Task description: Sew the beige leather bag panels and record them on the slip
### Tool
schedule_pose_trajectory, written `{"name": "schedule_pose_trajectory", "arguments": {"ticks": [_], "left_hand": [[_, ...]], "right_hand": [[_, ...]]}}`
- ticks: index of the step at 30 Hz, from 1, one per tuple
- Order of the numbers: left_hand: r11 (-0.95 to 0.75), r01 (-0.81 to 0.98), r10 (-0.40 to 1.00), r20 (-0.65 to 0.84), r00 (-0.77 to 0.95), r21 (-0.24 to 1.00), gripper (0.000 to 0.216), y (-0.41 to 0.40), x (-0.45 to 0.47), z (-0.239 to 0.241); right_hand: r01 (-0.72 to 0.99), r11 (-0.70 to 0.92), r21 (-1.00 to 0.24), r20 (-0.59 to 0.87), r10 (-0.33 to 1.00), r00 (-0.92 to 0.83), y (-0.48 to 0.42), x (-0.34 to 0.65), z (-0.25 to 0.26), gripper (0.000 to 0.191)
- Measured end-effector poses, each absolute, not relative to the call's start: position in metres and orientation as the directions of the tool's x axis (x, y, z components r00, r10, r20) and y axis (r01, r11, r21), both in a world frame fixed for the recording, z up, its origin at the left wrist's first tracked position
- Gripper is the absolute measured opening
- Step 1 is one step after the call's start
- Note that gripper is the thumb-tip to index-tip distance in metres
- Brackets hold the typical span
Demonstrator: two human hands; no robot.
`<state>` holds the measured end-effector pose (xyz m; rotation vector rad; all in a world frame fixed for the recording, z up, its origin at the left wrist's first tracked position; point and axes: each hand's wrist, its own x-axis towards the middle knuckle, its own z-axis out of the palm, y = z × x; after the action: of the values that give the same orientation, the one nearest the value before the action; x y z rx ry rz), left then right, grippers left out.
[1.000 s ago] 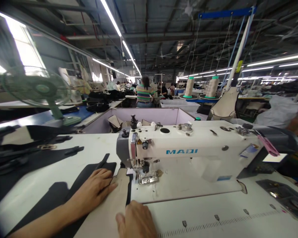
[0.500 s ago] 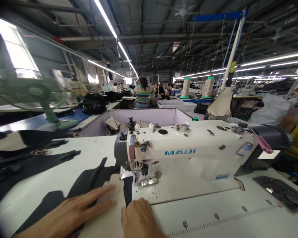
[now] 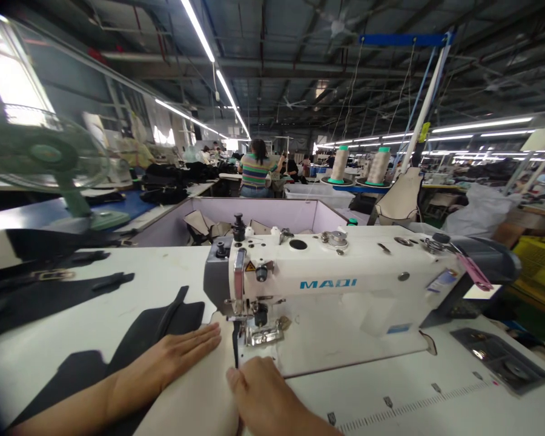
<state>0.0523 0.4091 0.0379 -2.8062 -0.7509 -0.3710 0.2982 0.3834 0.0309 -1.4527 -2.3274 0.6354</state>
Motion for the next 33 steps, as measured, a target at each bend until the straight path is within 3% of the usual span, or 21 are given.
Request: {"name": "schedule_pose_trajectory", "arguments": {"ticks": [2,5,8,14,16,19,22,27,33], "left_hand": [[-0.850,0.522,0.479,0.309,0.822,-0.071,0.041,0.408,0.051,0.036],[-0.846,0.533,0.510,0.321,0.798,0.020,0.041,0.410,0.049,0.032],[-0.852,0.519,0.509,0.342,0.790,0.068,0.042,0.412,0.048,0.028],[-0.830,0.550,0.547,0.328,0.770,0.092,0.041,0.401,0.052,0.032],[-0.826,0.551,0.558,0.316,0.767,0.119,0.042,0.395,0.053,0.035],[-0.825,0.542,0.563,0.334,0.756,0.162,0.040,0.390,0.055,0.037],[-0.818,0.537,0.574,0.364,0.734,0.206,0.039,0.392,0.055,0.034],[-0.778,0.560,0.628,0.335,0.702,0.285,0.035,0.394,0.060,0.045],[-0.779,0.568,0.620,0.186,0.762,0.266,0.038,0.384,0.081,0.065]], "right_hand": [[0.689,0.434,-0.581,0.188,0.895,-0.405,0.390,0.307,0.035,0.025],[0.638,0.566,-0.522,0.404,0.823,-0.400,0.408,0.310,0.032,0.023],[0.614,0.611,-0.500,0.360,0.792,-0.493,0.423,0.306,0.028,0.031],[0.561,0.682,-0.469,0.372,0.729,-0.575,0.407,0.332,0.034,0.025],[0.494,0.777,-0.390,0.430,0.628,-0.648,0.396,0.346,0.035,0.024],[0.296,0.943,-0.151,0.461,0.332,-0.823,0.392,0.351,0.029,0.023],[0.132,0.991,0.000,0.451,0.118,-0.885,0.397,0.334,0.017,0.023],[0.100,0.974,-0.203,0.502,0.191,-0.844,0.400,0.308,0.003,0.022],[0.103,0.938,-0.330,0.573,0.286,-0.768,0.385,0.320,-0.008,0.034]]}}
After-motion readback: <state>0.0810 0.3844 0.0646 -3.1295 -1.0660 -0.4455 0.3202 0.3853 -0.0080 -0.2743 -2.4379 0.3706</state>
